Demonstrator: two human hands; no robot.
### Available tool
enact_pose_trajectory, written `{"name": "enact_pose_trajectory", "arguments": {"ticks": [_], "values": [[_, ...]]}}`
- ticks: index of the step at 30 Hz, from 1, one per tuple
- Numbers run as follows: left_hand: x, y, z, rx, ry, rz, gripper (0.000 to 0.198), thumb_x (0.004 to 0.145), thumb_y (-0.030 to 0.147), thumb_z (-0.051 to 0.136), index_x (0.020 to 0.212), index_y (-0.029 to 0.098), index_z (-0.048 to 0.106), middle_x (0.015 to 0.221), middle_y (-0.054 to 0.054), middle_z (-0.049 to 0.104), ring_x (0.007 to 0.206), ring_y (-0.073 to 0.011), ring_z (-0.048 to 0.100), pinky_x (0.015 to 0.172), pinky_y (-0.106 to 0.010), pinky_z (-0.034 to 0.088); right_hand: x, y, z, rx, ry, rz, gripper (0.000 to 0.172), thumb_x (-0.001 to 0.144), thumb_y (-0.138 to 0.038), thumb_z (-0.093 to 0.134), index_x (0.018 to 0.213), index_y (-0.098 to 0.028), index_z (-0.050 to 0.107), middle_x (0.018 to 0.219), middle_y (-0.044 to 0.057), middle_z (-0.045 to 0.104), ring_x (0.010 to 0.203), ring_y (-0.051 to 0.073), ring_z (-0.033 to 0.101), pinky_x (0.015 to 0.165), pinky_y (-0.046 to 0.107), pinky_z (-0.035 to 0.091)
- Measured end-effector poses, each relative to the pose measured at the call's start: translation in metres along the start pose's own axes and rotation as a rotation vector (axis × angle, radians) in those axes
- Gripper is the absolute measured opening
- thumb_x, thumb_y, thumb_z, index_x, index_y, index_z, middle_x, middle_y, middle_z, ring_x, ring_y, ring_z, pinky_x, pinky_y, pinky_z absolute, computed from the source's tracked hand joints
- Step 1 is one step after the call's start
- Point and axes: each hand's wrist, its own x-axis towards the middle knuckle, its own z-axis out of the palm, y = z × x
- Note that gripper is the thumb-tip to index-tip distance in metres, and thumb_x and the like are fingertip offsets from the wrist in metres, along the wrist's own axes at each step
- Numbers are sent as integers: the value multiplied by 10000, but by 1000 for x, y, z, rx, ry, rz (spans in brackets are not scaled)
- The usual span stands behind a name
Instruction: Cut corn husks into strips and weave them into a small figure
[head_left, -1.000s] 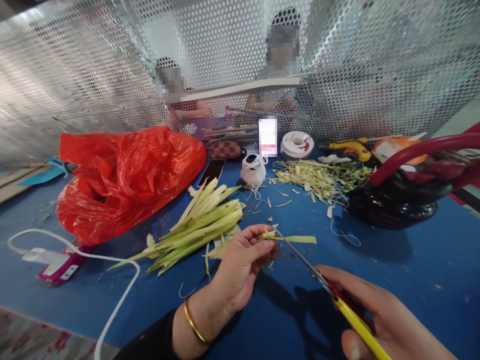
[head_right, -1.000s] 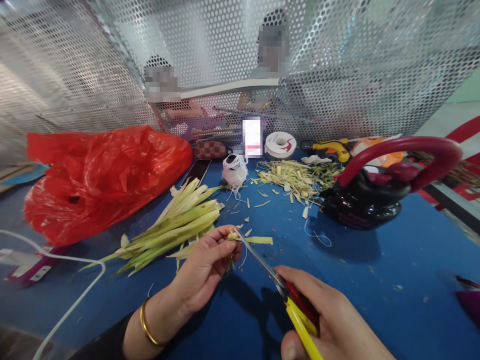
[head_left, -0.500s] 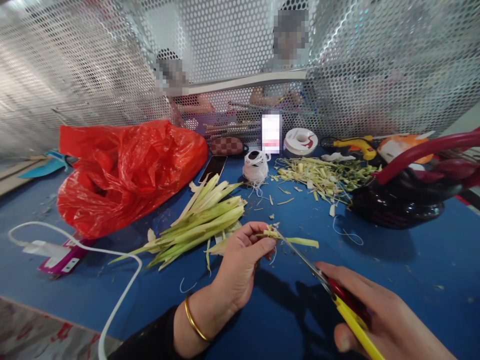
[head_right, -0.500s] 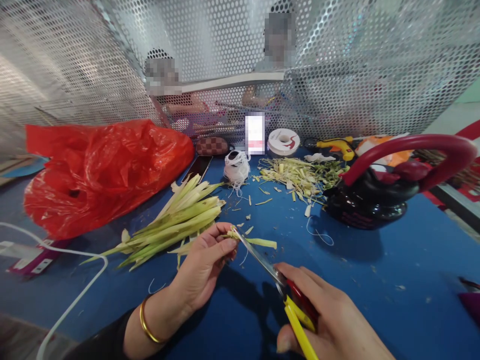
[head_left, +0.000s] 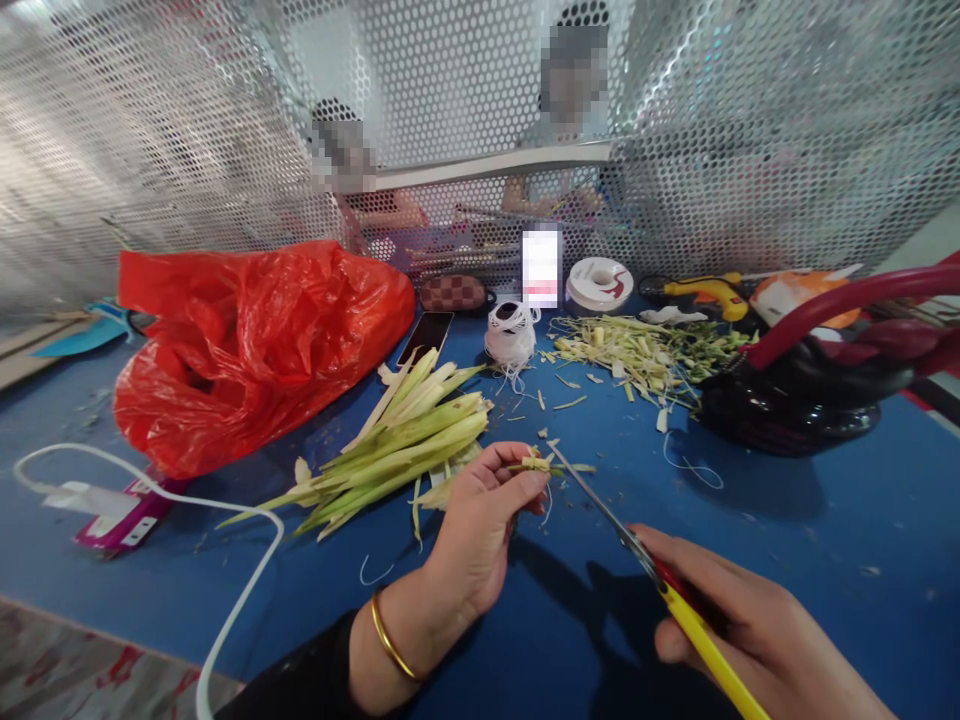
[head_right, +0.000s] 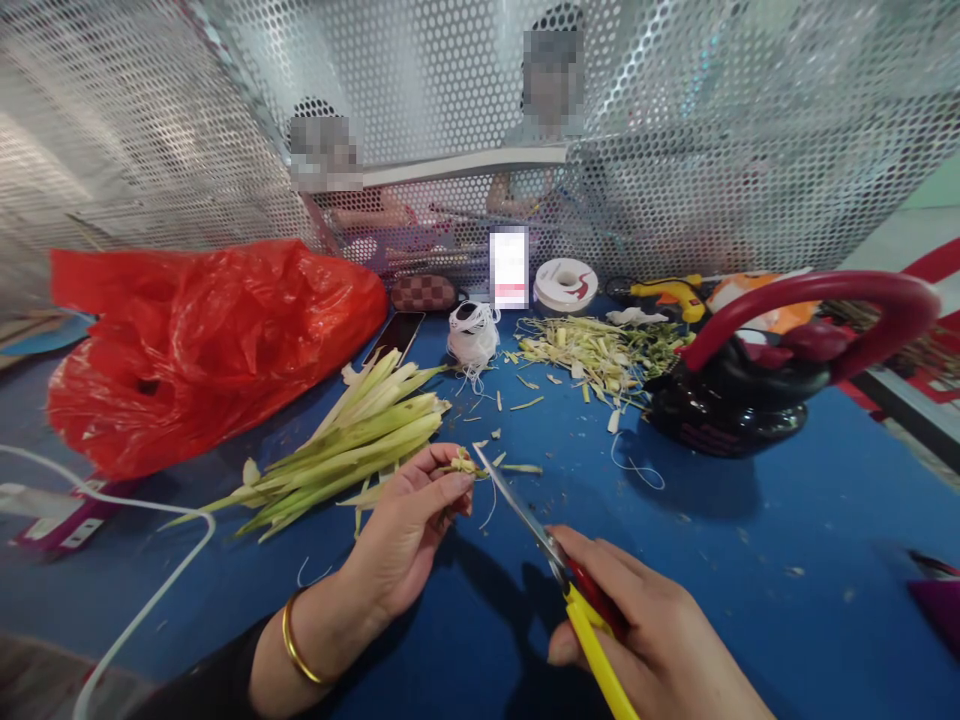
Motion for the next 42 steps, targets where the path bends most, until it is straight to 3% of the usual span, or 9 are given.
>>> {"name": "enact_pose_trajectory", "arguments": {"ticks": [4, 8, 14, 22, 25, 29, 33, 36, 42], "values": [[2, 2, -2, -17, 26, -12, 272, 647, 153, 812, 862, 147, 646, 689, 8, 660, 585, -89, 587, 557, -194, 453, 3, 9, -5, -205, 93, -29, 438, 778, -435, 705, 1191, -290, 689, 1037, 53, 766, 858, 256, 747, 655, 243, 605], [8, 10, -8, -49, 89, -10, 231, 708, 176, 793, 904, 129, 680, 850, -51, 726, 648, -108, 646, 585, -207, 506, 13, 18, -14, -549, 124, -157, 416, 837, -392, 595, 1226, -266, 671, 941, 73, 760, 658, 225, 738, 506, 254, 566], [14, 27, -15, -141, 131, 45, 167, 769, 104, 729, 931, 122, 690, 847, -45, 732, 690, -117, 686, 620, -204, 546, 22, 13, -9, -641, -106, -391, 424, 817, -187, 528, 1221, -203, 655, 973, 109, 738, 789, 226, 731, 653, 295, 589], [13, 29, -18, -135, 100, 10, 139, 782, 79, 708, 913, 118, 685, 810, -51, 728, 612, -105, 667, 569, -201, 541, 28, -14, -19, -461, -338, -261, 466, 728, -141, 586, 1150, -291, 713, 933, 31, 752, 784, 198, 715, 677, 244, 547], [13, 28, -19, -129, 81, 13, 153, 755, 96, 741, 894, 129, 688, 797, -43, 724, 599, -102, 662, 547, -190, 523, 49, 3, -27, -469, -236, -172, 379, 796, -219, 572, 1139, -271, 727, 970, 44, 764, 821, 217, 717, 737, 277, 550], [11, 29, -19, -126, 90, 18, 162, 740, 106, 752, 889, 135, 694, 775, -31, 718, 585, -101, 655, 534, -191, 508, 76, 32, -36, -574, 154, 83, 401, 857, -367, 512, 1139, -189, 735, 986, 124, 769, 869, 298, 722, 770, 381, 555], [8, 30, -17, -107, 78, 12, 175, 737, 120, 761, 899, 127, 696, 782, -34, 716, 585, -103, 654, 528, -193, 506, 76, 27, -29, -252, -47, -17, 446, 869, -372, 546, 1224, -141, 685, 1132, 114, 742, 991, 249, 704, 869, 325, 540], [8, 28, -16, -87, 66, -7, 120, 783, 99, 715, 895, 130, 684, 792, -39, 720, 596, -100, 658, 541, -188, 517, 78, 14, -17, -289, -224, -91, 372, 832, -325, 606, 1168, -215, 721, 1020, 48, 770, 849, 206, 718, 770, 281, 556], [8, 25, -14, -53, 9, -27, 104, 869, 92, 611, 952, 98, 673, 961, -127, 740, 720, -136, 701, 641, -217, 563, 99, 30, -19, -566, 50, 22, 398, 901, -317, 472, 1203, -162, 681, 1012, 135, 740, 949, 287, 686, 837, 392, 517]]}}
